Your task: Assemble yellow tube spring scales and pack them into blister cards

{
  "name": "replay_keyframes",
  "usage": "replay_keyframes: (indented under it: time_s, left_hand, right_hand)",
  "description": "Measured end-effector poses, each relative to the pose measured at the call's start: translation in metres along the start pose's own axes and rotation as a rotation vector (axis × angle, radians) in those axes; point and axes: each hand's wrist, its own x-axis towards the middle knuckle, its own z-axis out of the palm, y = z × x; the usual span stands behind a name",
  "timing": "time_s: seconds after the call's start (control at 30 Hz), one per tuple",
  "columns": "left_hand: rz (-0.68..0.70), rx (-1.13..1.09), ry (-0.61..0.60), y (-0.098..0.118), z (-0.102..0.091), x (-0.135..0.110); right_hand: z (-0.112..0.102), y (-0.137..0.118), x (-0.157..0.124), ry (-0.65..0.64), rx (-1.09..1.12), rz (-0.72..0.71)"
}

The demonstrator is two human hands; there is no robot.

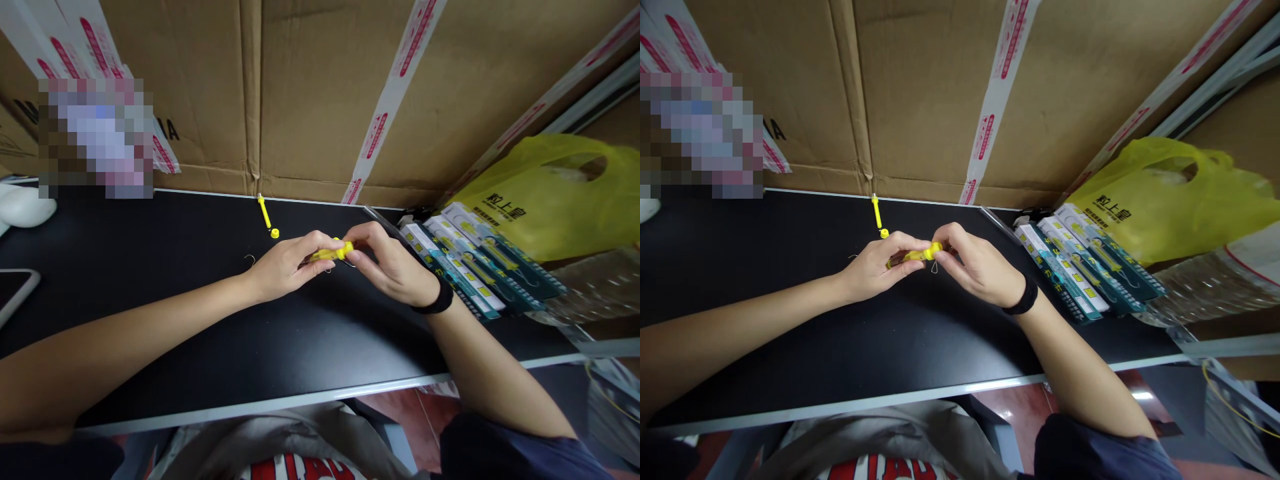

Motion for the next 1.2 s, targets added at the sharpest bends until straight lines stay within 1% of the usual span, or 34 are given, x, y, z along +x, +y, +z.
replay_keyframes:
  time_s: [0.1, 0.23, 0.4, 0.53, 0.63, 0.73, 0.83, 0.93, 1.0, 1.07, 1.13, 1.2]
  left_hand:
    - [-0.012, -0.009, 0.001, -0.001, 0.0, 0.0]
    - [-0.018, -0.014, -0.011, 0.001, 0.0, 0.0]
    - [-0.032, -0.043, -0.007, 0.003, -0.003, 0.0]
    - [-0.048, -0.072, 0.008, 0.004, -0.003, 0.001]
    - [-0.047, -0.094, 0.04, 0.004, -0.001, 0.0]
    - [-0.024, -0.155, 0.101, 0.004, 0.001, -0.001]
    - [0.01, -0.182, 0.141, 0.004, 0.001, -0.003]
    - [0.002, -0.132, 0.149, 0.005, 0.001, -0.004]
    - [-0.043, -0.095, 0.138, 0.005, 0.001, -0.003]
    - [-0.069, -0.081, 0.102, 0.006, 0.001, -0.003]
    - [-0.062, -0.092, 0.055, 0.007, 0.001, -0.002]
    - [-0.043, -0.104, 0.036, 0.007, 0.001, 0.0]
  right_hand:
    - [0.001, 0.001, -0.001, -0.02, -0.073, 0.002]
    - [0.0, 0.0, -0.001, -0.026, -0.066, 0.008]
    - [0.004, -0.001, 0.001, 0.04, 0.096, 0.007]
    - [0.011, -0.001, 0.001, 0.108, 0.202, 0.057]
    - [0.015, -0.003, 0.0, 0.194, 0.288, 0.114]
    - [0.017, -0.006, -0.001, 0.256, 0.362, 0.147]
    - [0.019, -0.007, -0.002, 0.261, 0.402, 0.17]
    - [0.02, -0.007, -0.003, 0.264, 0.428, 0.178]
    - [0.021, -0.008, -0.002, 0.296, 0.437, 0.185]
    - [0.021, -0.01, -0.001, 0.331, 0.445, 0.198]
    - [0.021, -0.012, 0.001, 0.347, 0.466, 0.208]
    - [0.019, -0.014, 0.002, 0.35, 0.486, 0.214]
